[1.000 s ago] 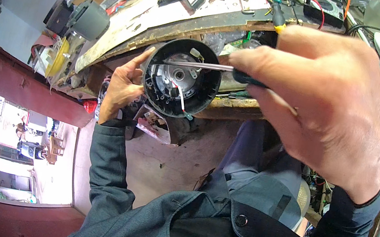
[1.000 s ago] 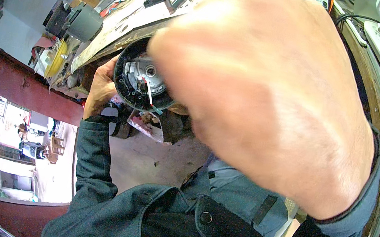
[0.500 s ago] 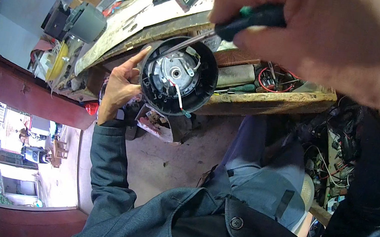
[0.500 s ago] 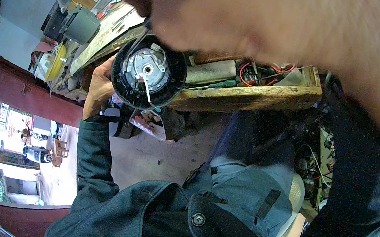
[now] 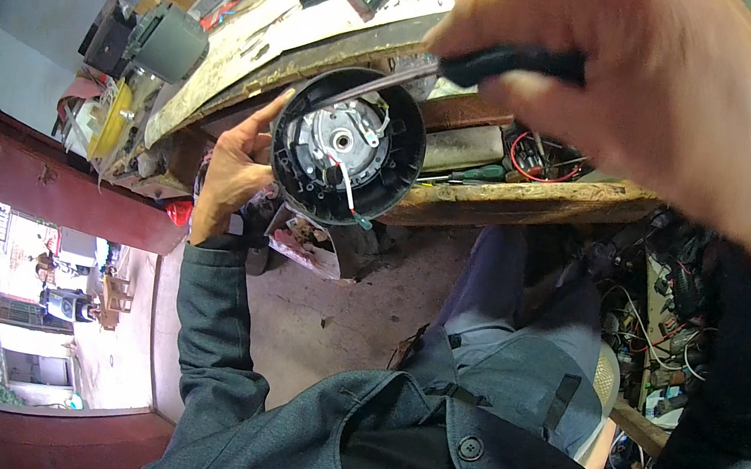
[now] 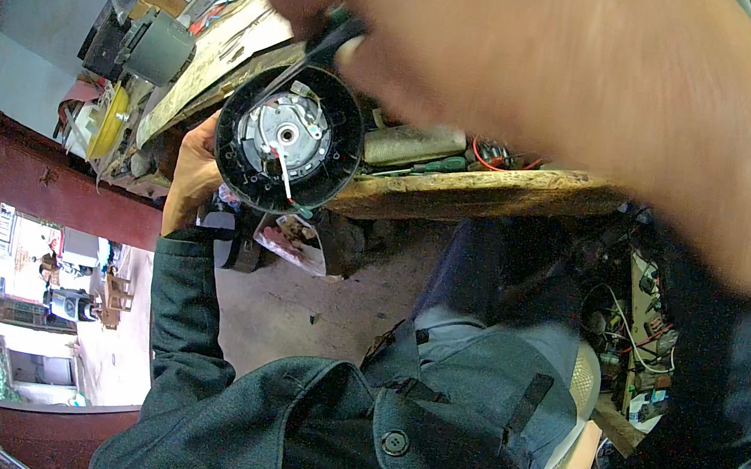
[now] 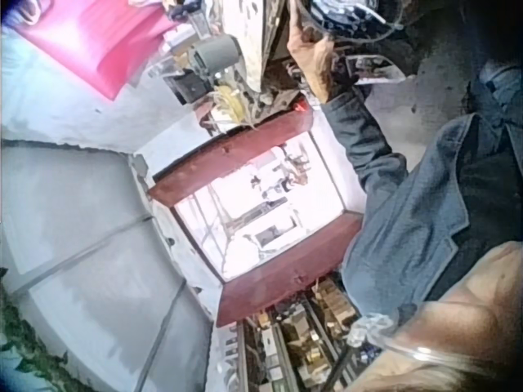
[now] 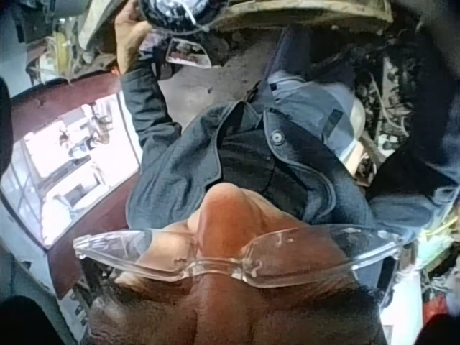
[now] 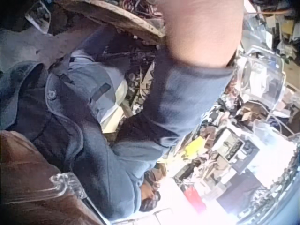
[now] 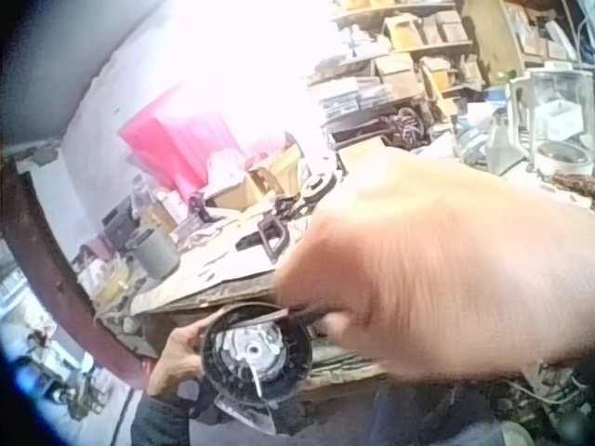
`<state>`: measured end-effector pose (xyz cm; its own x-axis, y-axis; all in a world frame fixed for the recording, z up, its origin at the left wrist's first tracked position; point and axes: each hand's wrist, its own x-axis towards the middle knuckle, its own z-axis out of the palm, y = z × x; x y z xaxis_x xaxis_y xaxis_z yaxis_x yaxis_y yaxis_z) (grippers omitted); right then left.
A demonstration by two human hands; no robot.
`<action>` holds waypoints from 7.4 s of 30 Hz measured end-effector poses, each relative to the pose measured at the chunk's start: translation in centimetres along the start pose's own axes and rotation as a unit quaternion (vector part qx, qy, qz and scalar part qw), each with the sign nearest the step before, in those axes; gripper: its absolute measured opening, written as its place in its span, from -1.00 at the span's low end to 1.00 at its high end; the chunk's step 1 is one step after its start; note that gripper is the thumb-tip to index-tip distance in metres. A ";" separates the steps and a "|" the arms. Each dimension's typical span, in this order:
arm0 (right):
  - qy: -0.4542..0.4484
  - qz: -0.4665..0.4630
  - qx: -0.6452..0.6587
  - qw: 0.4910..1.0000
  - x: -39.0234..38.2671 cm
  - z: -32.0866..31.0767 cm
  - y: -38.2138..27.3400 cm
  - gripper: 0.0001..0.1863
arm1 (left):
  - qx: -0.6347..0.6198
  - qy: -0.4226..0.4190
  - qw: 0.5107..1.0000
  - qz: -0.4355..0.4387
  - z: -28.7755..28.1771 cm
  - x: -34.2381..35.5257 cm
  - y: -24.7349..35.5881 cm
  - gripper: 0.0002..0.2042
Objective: The person disassembles a blender base, uses a screwdriver to adjust internal components, and then uses pliers to manipulate the power cord and housing. The person works at a cluttered workbench in a workshop.
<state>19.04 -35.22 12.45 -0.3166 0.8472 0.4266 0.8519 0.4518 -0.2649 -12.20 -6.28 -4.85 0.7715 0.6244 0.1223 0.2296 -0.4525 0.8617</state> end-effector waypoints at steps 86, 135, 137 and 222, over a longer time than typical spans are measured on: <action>0.109 0.002 -0.048 0.993 -1.8 3.8 -0.3 -0.68 | 0.107 0.006 0.994 0.012 -0.8 1.7 -0.6 -0.17; 0.072 0.161 -0.066 0.982 -11.3 13.2 2.1 -0.35 | 0.529 0.037 0.834 0.153 4.3 0.0 6.3 -0.21; 0.074 0.172 -0.039 0.982 -11.2 13.4 2.1 -0.36 | 0.531 0.039 0.832 0.158 4.3 0.0 6.2 -0.21; 0.119 0.257 -0.166 0.945 -11.9 16.5 7.3 -0.66 | 0.552 0.131 0.800 0.192 9.3 0.1 8.3 -0.48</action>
<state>22.08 -37.36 -8.85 0.2432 0.8257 0.5089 0.9640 -0.1477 -0.2210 -4.67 -15.85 -2.30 0.7932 0.3505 0.4980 0.5017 -0.8396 -0.2083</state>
